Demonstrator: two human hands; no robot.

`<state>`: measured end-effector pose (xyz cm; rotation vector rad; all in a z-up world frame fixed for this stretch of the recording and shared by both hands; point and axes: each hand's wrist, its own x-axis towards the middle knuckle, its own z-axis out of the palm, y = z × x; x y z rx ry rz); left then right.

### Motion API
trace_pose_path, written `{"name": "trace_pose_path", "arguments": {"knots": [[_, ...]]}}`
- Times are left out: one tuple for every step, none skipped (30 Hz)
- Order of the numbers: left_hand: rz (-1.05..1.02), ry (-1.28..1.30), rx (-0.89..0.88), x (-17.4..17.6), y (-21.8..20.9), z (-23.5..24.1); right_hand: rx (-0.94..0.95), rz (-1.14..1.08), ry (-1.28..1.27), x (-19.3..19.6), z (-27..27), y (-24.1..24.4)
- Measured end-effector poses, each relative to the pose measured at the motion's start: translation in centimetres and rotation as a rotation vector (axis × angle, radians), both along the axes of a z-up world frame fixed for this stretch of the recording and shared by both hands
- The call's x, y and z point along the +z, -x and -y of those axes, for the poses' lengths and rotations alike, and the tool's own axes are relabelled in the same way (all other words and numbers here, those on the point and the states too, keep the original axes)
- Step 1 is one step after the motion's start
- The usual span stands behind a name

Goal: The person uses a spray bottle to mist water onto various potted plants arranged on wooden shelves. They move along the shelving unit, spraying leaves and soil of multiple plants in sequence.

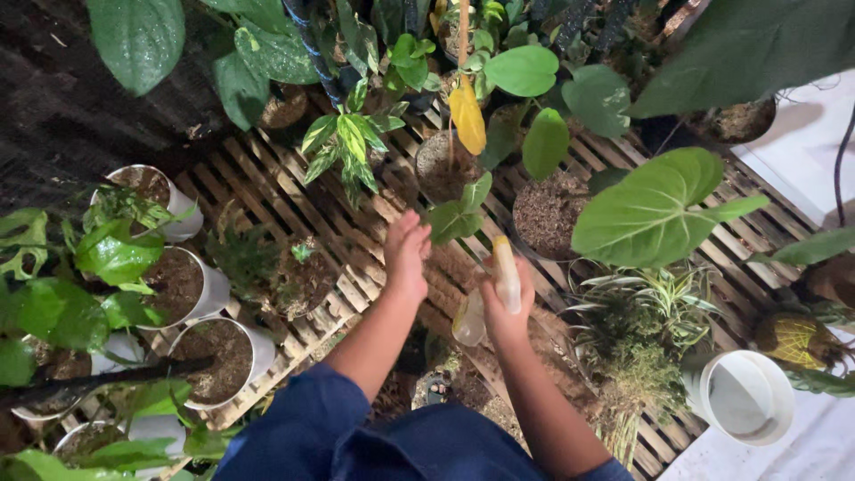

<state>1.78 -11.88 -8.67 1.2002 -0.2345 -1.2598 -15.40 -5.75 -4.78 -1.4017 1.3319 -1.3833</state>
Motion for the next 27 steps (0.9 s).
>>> {"name": "trace_pose_path", "arguments": {"knots": [[0.006,-0.026,-0.022,0.1,0.6,-1.6,0.004,0.024,0.009,0.4,0.0,-0.2],[0.015,-0.052,-0.044,0.1,1.3,-3.3,0.008,0.051,0.018,0.7,0.2,-0.3],[0.023,-0.078,-0.066,0.0,1.9,-4.8,0.012,0.077,0.027,1.0,0.3,-0.4],[0.045,-0.079,-0.095,-0.1,2.4,-6.2,0.019,0.085,0.028,1.0,0.4,-0.4],[0.067,-0.080,-0.125,-0.4,2.9,-7.4,0.025,0.092,0.028,0.9,0.4,-0.3],[0.090,-0.083,-0.155,-0.7,3.3,-8.6,0.032,0.101,0.027,0.6,0.2,-0.1],[0.117,-0.046,-0.174,-1.1,3.8,-9.7,0.027,0.116,-0.011,0.0,-0.1,0.2],[0.142,-0.009,-0.194,-1.5,4.1,-10.8,0.021,0.129,-0.050,-0.7,-0.5,0.4],[0.167,0.028,-0.215,-1.9,4.3,-11.9,0.016,0.143,-0.089,-1.5,-1.0,0.6],[0.187,-0.004,-0.275,-2.4,4.5,-12.7,0.018,0.095,-0.033,-2.3,-1.6,0.9],[0.206,-0.036,-0.334,-2.9,4.6,-13.5,0.019,0.047,0.023,-3.2,-2.5,1.2],[0.224,-0.068,-0.393,-3.4,4.7,-14.4,0.023,-0.003,0.079,-4.1,-3.5,1.4],[0.201,-0.055,-0.398,-3.9,5.1,-15.1,0.021,-0.023,0.041,-4.9,-4.4,1.7],[0.179,-0.043,-0.402,-4.2,5.5,-15.6,0.020,-0.042,0.000,-5.5,-5.5,1.8],[0.156,-0.032,-0.406,-4.5,5.9,-16.1,0.019,-0.062,-0.040,-6.0,-6.4,2.0],[0.183,-0.006,-0.434,-4.7,6.1,-17.0,0.051,-0.022,-0.082,-6.5,-7.5,2.1],[0.210,0.021,-0.461,-4.9,6.4,-17.9,0.083,0.018,-0.125,-6.8,-8.6,2.2],[0.238,0.048,-0.486,-4.7,6.6,-18.4,0.117,0.058,-0.166,-7.0,-9.2,2.2],[0.206,0.131,-0.489,-4.6,7.0,-18.7,0.128,0.017,-0.114,-7.1,-9.6,2.4],[0.175,0.213,-0.491,-4.4,7.3,-19.0,0.142,-0.023,-0.063,-7.3,-9.9,2.5],[0.144,0.296,-0.493,-4.2,7.6,-19.2,0.155,-0.063,-0.012,-7.5,-10.2,2.6],[0.146,0.258,-0.513,-3.9,7.8,-19.7,0.168,0.012,-0.020,-7.7,-10.6,2.8],[0.148,0.221,-0.532,-3.6,8.0,-20.1,0.180,0.087,-0.030,-7.8,-10.8,3.0],[0.152,0.189,-0.551,-3.3,8.1,-20.2,0.193,0.162,-0.033,-7.9,-10.7,3.2],[0.120,0.203,-0.560,-3.1,8.4,-20.3,0.160,0.206,-0.071,-7.9,-10.7,3.6],[0.088,0.217,-0.569,-2.7,8.8,-20.3,0.128,0.251,-0.109,-7.8,-10.5,3.8],[0.057,0.231,-0.579,-2.2,9.2,-20.3,0.095,0.295,-0.147,-7.6,-10.3,4.1]]}}
